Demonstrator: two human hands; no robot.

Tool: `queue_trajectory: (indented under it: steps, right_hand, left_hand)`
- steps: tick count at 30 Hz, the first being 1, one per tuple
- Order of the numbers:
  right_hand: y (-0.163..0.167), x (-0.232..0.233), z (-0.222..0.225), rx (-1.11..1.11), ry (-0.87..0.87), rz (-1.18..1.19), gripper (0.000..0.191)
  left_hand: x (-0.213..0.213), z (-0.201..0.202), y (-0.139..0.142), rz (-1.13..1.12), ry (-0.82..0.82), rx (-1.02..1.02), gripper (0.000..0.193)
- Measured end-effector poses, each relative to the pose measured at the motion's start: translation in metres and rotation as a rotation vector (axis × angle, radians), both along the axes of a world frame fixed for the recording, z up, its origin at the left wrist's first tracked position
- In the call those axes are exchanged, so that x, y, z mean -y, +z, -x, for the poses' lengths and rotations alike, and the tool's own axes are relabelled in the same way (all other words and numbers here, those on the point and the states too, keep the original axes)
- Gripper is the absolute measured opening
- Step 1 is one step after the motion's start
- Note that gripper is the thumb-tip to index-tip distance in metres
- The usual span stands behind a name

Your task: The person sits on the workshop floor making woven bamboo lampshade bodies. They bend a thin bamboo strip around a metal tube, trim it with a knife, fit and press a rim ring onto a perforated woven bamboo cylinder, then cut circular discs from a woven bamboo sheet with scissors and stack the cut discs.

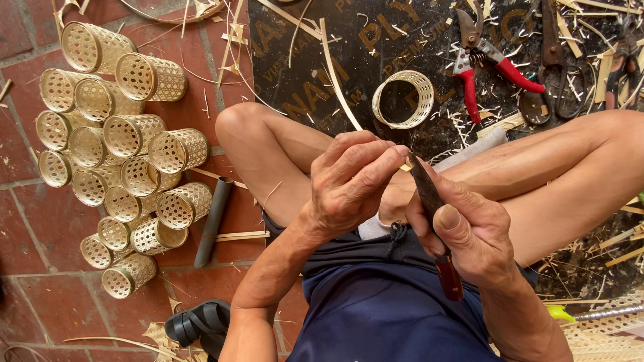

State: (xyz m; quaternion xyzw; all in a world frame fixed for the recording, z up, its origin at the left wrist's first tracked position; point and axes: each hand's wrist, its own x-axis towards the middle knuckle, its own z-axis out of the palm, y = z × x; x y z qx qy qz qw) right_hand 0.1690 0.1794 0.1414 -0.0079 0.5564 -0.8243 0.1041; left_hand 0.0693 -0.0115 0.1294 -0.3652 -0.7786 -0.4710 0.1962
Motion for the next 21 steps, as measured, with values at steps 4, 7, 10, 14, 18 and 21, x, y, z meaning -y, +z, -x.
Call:
queue_trajectory:
  steps: [4,7,10,14,18,21]
  right_hand:
    - [-0.002,-0.001,-0.001,0.023,0.003,0.05,0.059]
    - [-0.002,-0.003,-0.006,0.091,0.016,0.084,0.062]
    - [-0.003,-0.008,-0.012,0.134,0.036,0.086,0.063]
    - [-0.01,-0.009,-0.018,0.115,0.02,0.107,0.061]
    - [-0.016,-0.009,-0.021,0.07,-0.002,0.104,0.058]
    - [-0.018,-0.011,-0.025,0.089,-0.004,0.089,0.057]
  left_hand:
    - [0.003,0.003,0.001,0.016,-0.022,-0.001,0.033]
    - [0.008,0.007,0.003,0.026,-0.076,-0.012,0.035]
    - [0.011,0.011,0.005,0.048,-0.128,-0.015,0.036]
    - [0.01,0.01,0.005,0.03,-0.151,-0.002,0.036]
    - [0.008,0.008,0.005,0.037,-0.146,0.021,0.036]
    - [0.009,0.009,0.006,0.048,-0.145,0.004,0.036]
